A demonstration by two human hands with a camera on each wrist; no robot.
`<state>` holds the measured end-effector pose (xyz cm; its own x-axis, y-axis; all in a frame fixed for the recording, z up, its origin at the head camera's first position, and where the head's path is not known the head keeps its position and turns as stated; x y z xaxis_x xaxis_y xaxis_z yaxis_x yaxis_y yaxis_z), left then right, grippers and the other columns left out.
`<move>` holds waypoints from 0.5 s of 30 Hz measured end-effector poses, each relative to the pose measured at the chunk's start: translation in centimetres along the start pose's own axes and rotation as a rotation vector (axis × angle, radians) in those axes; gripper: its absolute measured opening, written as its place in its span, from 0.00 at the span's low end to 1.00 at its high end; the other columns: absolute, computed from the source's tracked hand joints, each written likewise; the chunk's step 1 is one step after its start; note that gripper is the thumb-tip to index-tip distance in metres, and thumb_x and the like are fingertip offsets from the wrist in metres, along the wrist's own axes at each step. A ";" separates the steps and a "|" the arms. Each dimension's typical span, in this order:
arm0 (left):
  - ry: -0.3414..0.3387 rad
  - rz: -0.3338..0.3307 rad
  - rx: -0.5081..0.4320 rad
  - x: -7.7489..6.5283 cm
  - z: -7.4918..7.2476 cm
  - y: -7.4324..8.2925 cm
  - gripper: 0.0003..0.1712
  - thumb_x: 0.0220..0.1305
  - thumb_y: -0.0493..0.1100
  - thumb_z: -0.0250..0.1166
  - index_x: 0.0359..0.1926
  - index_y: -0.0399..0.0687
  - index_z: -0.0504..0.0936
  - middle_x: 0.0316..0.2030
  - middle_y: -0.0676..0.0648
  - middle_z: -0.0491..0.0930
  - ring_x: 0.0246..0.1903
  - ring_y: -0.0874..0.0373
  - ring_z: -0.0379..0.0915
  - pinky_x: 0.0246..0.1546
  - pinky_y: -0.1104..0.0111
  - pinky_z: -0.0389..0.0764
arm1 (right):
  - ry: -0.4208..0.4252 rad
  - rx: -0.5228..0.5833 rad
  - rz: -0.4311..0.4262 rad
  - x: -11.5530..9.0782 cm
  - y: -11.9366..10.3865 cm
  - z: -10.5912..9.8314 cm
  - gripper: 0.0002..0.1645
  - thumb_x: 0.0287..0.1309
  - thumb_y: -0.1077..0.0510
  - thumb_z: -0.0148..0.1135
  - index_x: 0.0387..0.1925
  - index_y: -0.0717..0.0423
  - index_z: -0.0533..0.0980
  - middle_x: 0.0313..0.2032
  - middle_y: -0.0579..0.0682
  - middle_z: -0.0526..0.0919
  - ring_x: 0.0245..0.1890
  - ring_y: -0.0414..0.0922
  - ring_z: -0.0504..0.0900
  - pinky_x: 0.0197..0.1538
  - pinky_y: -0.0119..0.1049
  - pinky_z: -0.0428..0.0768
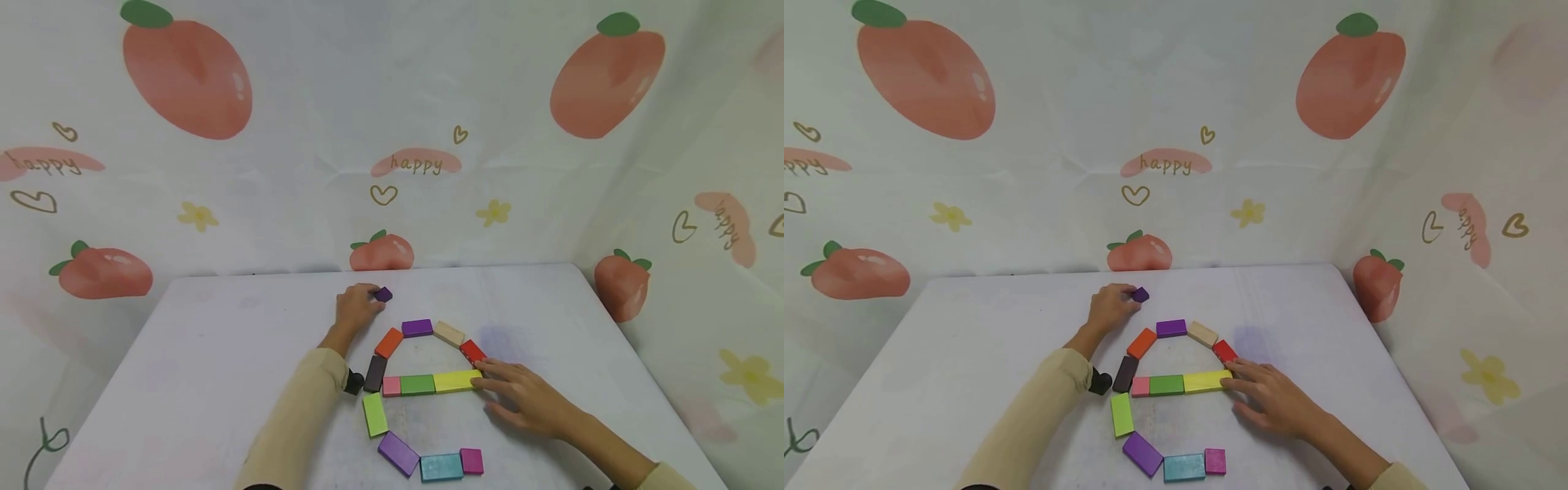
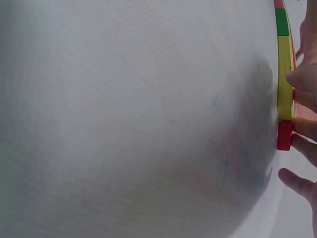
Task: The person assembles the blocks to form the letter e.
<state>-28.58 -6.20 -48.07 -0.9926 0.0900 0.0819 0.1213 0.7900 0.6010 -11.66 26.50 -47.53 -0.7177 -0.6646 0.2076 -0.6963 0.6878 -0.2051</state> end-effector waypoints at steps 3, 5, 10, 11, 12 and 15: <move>0.017 0.001 0.012 -0.1 0.1 0.0 0.20 0.58 0.41 0.73 0.53 0.41 0.86 0.49 0.43 0.85 0.54 0.45 0.78 0.54 0.47 0.68 | -0.003 0.001 -0.001 0.0 -0.1 0.0 0.25 0.53 0.50 0.73 0.55 0.44 0.82 0.62 0.51 0.78 0.61 0.52 0.77 0.52 0.55 0.81; 0.033 0.009 0.016 -0.1 0.1 0.0 0.20 0.58 0.40 0.73 0.52 0.41 0.86 0.48 0.43 0.86 0.53 0.45 0.79 0.52 0.47 0.69 | 0.000 0.002 -0.001 0.0 -0.1 0.1 0.25 0.53 0.50 0.74 0.55 0.44 0.82 0.62 0.51 0.78 0.61 0.52 0.77 0.52 0.55 0.81; 0.054 0.029 0.015 0.0 0.2 0.0 0.18 0.58 0.39 0.73 0.50 0.40 0.87 0.46 0.43 0.87 0.51 0.45 0.80 0.50 0.47 0.70 | 0.010 -0.002 -0.003 0.0 -0.1 0.1 0.26 0.52 0.50 0.74 0.55 0.45 0.82 0.62 0.50 0.78 0.61 0.52 0.77 0.52 0.55 0.81; 0.051 0.029 0.011 0.0 0.2 0.1 0.18 0.58 0.39 0.73 0.50 0.40 0.87 0.46 0.43 0.87 0.51 0.45 0.80 0.50 0.47 0.70 | 0.009 -0.003 -0.003 0.0 -0.1 0.1 0.25 0.52 0.50 0.74 0.55 0.44 0.82 0.62 0.50 0.78 0.61 0.52 0.77 0.52 0.55 0.81; 0.050 0.031 0.007 0.0 0.3 0.1 0.18 0.58 0.39 0.73 0.50 0.40 0.87 0.45 0.43 0.87 0.51 0.45 0.79 0.50 0.47 0.70 | 0.008 -0.003 -0.002 0.0 0.0 0.1 0.25 0.53 0.50 0.74 0.55 0.44 0.82 0.62 0.50 0.78 0.61 0.52 0.77 0.52 0.55 0.81; 0.042 0.039 -0.018 0.0 0.4 0.2 0.18 0.57 0.38 0.73 0.49 0.40 0.87 0.45 0.43 0.87 0.52 0.45 0.79 0.51 0.48 0.70 | 0.006 -0.004 0.000 0.0 0.0 0.0 0.25 0.53 0.50 0.74 0.55 0.44 0.82 0.62 0.50 0.78 0.61 0.53 0.77 0.52 0.55 0.81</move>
<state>-28.52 -5.83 -48.25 -0.9858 0.0951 0.1384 0.1605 0.7751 0.6111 -11.65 26.48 -47.55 -0.7177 -0.6628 0.2136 -0.6962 0.6891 -0.2010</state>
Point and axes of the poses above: each hand's wrist, its own x-axis towards the middle knuckle, its own z-axis out of the palm, y = z × x, the point moved 1 cm from there along x, towards the middle knuckle
